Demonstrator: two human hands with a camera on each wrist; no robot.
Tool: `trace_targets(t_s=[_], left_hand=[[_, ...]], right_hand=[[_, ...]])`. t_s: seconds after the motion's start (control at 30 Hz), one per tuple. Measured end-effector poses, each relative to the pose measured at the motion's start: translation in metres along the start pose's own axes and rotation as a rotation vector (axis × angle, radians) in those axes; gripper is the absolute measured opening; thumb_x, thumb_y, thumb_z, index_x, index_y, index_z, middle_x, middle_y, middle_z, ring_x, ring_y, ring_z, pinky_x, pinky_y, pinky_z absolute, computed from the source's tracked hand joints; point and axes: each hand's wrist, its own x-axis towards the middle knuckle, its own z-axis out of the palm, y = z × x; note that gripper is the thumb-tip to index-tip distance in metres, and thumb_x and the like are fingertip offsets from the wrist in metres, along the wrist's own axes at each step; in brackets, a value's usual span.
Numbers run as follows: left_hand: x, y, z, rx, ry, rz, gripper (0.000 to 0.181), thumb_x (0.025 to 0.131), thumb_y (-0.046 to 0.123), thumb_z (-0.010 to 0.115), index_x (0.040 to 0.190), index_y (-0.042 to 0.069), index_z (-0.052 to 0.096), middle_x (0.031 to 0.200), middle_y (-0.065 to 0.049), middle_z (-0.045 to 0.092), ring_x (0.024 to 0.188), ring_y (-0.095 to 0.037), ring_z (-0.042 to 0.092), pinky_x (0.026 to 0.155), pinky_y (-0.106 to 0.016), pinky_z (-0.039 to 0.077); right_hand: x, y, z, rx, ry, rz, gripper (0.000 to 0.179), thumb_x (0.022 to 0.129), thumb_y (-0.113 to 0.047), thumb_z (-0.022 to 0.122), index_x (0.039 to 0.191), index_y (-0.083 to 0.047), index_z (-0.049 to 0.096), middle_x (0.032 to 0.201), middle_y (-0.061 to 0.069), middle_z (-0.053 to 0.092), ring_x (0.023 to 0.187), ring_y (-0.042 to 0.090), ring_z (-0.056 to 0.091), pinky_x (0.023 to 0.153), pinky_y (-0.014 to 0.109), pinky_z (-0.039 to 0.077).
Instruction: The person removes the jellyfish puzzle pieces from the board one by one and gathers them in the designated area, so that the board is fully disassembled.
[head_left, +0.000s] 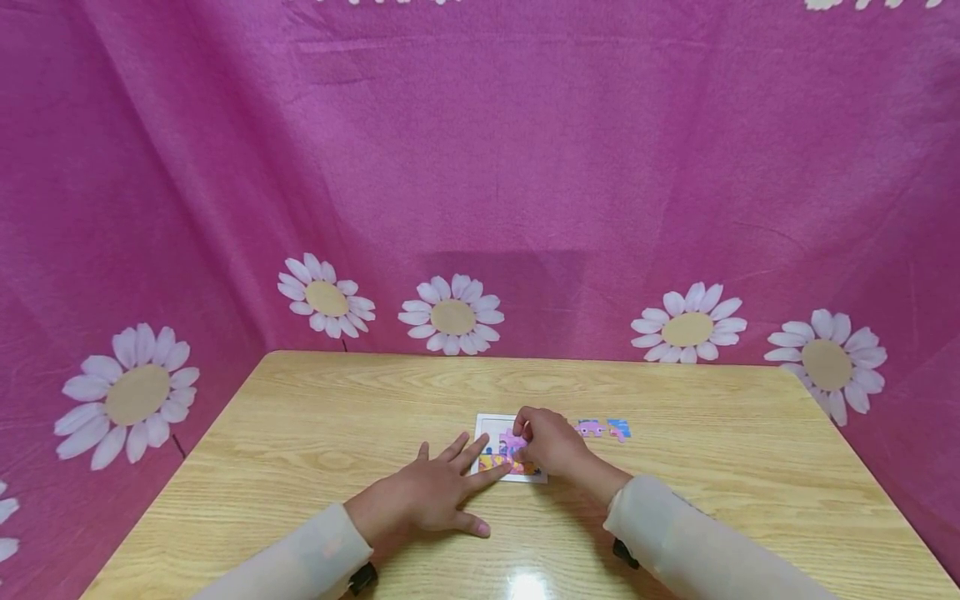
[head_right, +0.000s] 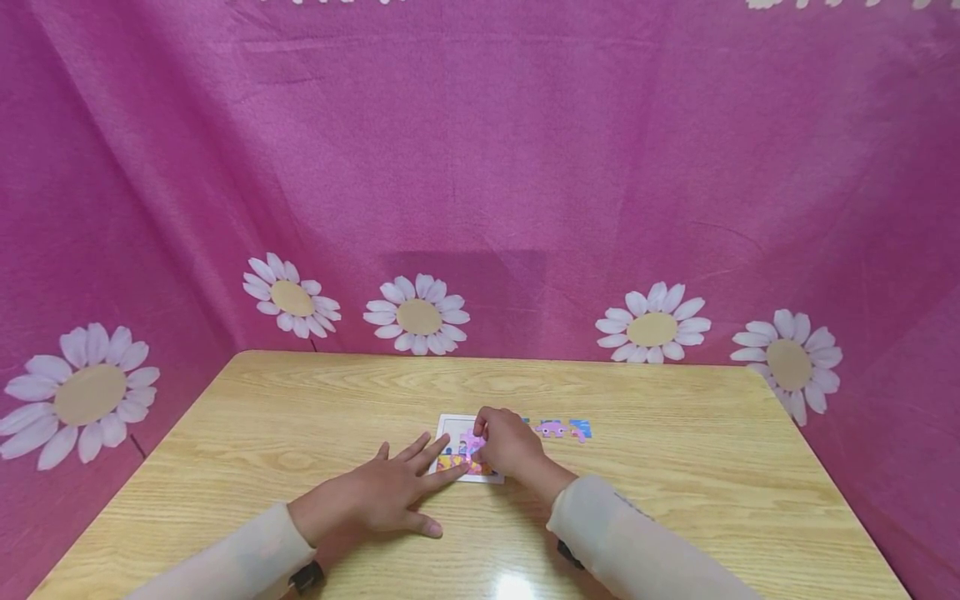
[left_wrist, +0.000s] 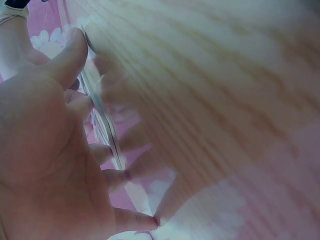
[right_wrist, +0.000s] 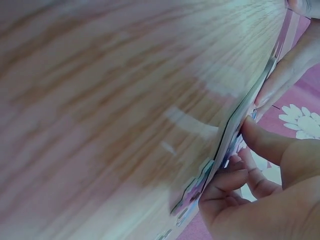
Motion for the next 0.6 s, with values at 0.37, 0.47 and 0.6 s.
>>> trace_targets(t_s=[0.37, 0.47, 0.6], left_hand=[[0.0006, -0.0002, -0.0003, 0.001, -0.001, 0.0, 0.084, 0.091, 0.076, 0.052, 0.163, 0.049, 0.018, 0.175, -0.005, 0.005, 0.16, -0.033, 0.008, 0.11, -0.077, 0.026], [0.0008, -0.0005, -0.0001, 0.001, -0.003, 0.0, 0.084, 0.091, 0.076, 0.051, 0.163, 0.049, 0.017, 0.175, -0.004, 0.004, 0.16, -0.033, 0.007, 0.11, -0.077, 0.026], [0.0006, -0.0002, -0.0002, 0.0, -0.005, 0.0, 0.084, 0.091, 0.076, 0.051, 0.163, 0.049, 0.018, 0.175, -0.004, 0.004, 0.16, -0.033, 0.007, 0.11, -0.077, 0.026]], right_hand=[[-0.0007, -0.0021, -0.001, -0.009, 0.011, -0.015, 0.029, 0.078, 0.0, 0.087, 0.092, -0.009, 0.063, 0.084, 0.002, 0.062, 0.076, 0.016, 0.055, 0.069, 0.034, 0.047], [0.0009, -0.0012, -0.0006, -0.015, 0.006, -0.009, 0.029, 0.079, -0.001, 0.086, 0.093, -0.01, 0.063, 0.084, 0.002, 0.063, 0.076, 0.015, 0.055, 0.069, 0.033, 0.047], [0.0013, -0.0012, 0.0001, -0.009, -0.003, -0.003, 0.029, 0.08, -0.001, 0.086, 0.094, -0.01, 0.062, 0.085, 0.001, 0.062, 0.076, 0.016, 0.055, 0.068, 0.033, 0.047]])
